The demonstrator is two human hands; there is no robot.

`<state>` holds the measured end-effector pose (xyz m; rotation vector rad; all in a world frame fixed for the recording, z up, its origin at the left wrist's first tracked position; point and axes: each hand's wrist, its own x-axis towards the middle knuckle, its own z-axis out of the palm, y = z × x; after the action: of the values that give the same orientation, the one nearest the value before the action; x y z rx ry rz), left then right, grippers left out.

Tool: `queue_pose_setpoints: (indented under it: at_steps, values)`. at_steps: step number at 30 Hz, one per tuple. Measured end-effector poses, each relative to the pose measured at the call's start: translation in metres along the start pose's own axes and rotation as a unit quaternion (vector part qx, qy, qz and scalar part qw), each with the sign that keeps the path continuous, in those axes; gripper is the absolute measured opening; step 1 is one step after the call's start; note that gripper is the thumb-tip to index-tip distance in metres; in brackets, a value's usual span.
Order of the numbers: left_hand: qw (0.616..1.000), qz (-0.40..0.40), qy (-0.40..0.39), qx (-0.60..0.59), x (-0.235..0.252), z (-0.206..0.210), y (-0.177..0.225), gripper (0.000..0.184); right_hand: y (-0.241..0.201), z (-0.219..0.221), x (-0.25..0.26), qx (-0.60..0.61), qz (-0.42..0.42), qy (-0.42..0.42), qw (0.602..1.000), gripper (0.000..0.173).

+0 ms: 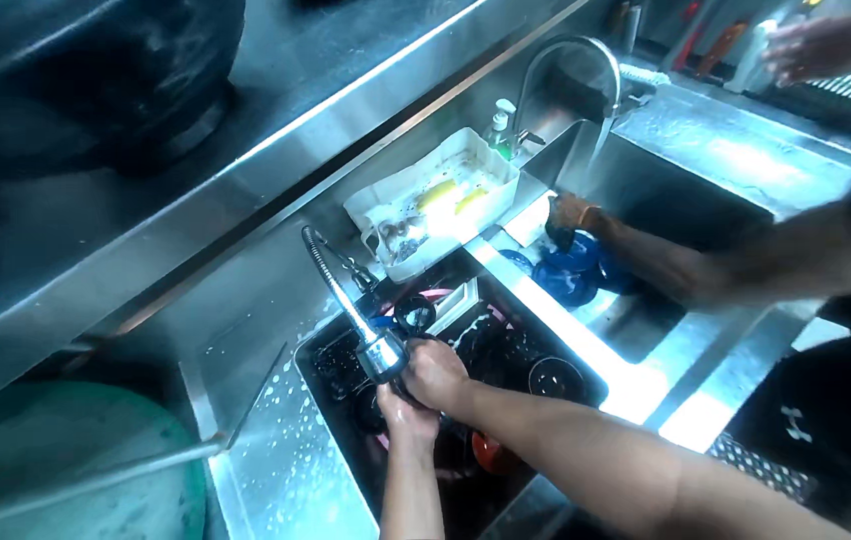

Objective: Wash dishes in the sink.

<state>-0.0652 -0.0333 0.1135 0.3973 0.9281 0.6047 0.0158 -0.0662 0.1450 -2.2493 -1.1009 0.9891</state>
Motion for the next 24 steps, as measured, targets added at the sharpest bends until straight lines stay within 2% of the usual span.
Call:
queue_pose_setpoints:
  at_steps: [3,4,6,8,11,13,15,16,18,20,22,24]
  values:
    - [0.999,-0.025,0.018,0.019,0.008,-0.004,0.008,0.056,0.0,-0.01,0.011,0.125,-0.01,-0.1,0.987,0.03]
    - [0.999,-0.024,0.024,0.028,0.01,-0.005,0.01,0.055,0.004,-0.011,0.014,0.108,-0.029,-0.144,0.983,0.03]
    - [0.998,-0.003,0.04,0.049,0.012,-0.006,0.008,0.05,0.004,-0.015,0.015,-0.038,-0.086,-0.199,0.975,0.027]
    - [0.996,0.021,0.042,0.072,0.011,-0.004,0.0,0.045,-0.006,-0.019,0.007,-0.19,-0.078,-0.202,0.958,0.02]
    - [0.998,0.049,0.018,0.047,0.01,0.002,-0.006,0.043,-0.005,-0.017,-0.002,-0.229,-0.05,-0.115,0.965,0.02]
    - [0.998,0.046,0.009,0.033,0.01,0.002,-0.004,0.048,0.003,-0.008,0.0,-0.162,-0.033,-0.029,0.986,0.027]
    - [0.999,0.031,0.013,0.015,0.011,0.0,0.002,0.053,-0.001,-0.001,0.004,-0.036,-0.004,0.004,0.999,0.035]
    - [1.0,0.025,0.016,0.007,0.012,-0.003,0.006,0.056,-0.005,0.001,0.007,0.028,0.005,-0.006,1.0,0.037]
    - [1.0,0.023,0.015,0.015,0.02,-0.011,0.013,0.057,-0.007,-0.004,0.016,0.134,0.007,-0.076,0.988,0.036]
    - [0.998,0.043,0.016,0.046,0.026,-0.016,0.015,0.053,-0.001,-0.013,0.023,0.16,-0.014,-0.164,0.973,0.029]
    - [0.995,0.056,0.031,0.083,0.027,-0.019,0.013,0.051,0.001,-0.023,0.024,0.056,-0.053,-0.236,0.969,0.027]
    - [0.991,0.048,0.061,0.113,0.026,-0.018,0.004,0.048,0.0,-0.03,0.023,-0.133,-0.089,-0.274,0.948,0.027]
